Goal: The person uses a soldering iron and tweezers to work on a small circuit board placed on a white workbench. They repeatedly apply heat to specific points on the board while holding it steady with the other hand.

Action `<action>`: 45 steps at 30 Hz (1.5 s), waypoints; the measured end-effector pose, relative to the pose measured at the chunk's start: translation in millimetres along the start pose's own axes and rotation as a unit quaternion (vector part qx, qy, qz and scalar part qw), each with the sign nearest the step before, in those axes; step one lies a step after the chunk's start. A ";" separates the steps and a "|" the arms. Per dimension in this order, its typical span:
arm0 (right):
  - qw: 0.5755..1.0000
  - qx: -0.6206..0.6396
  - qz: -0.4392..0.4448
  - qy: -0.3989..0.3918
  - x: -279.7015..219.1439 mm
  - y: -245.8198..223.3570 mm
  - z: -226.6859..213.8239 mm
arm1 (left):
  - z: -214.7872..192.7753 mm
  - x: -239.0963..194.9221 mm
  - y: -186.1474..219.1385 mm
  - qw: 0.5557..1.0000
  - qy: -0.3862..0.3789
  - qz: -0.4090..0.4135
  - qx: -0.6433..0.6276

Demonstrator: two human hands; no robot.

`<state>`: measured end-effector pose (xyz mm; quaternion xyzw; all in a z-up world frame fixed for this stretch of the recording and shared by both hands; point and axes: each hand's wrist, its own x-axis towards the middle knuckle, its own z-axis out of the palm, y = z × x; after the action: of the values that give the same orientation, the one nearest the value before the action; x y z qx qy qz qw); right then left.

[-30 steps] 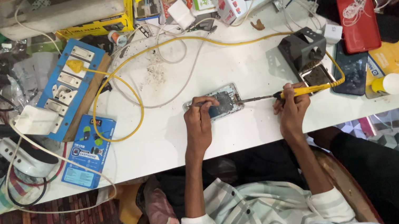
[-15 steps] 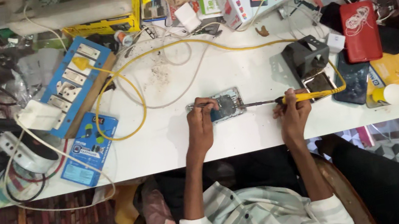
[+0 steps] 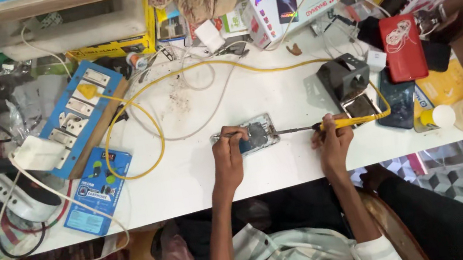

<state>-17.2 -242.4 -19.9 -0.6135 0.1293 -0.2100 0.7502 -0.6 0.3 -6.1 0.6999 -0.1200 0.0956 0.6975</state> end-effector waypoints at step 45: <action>1.000 -0.029 0.009 -0.004 16.5 -4.1 11.2 | -5.7 16.2 -5.8 1.000 0.007 -0.006 -0.017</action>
<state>1.7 -241.2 -12.4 -0.6349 0.1377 -0.1969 0.7343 16.7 5.4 -6.8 0.6883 -0.1129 0.0943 0.7104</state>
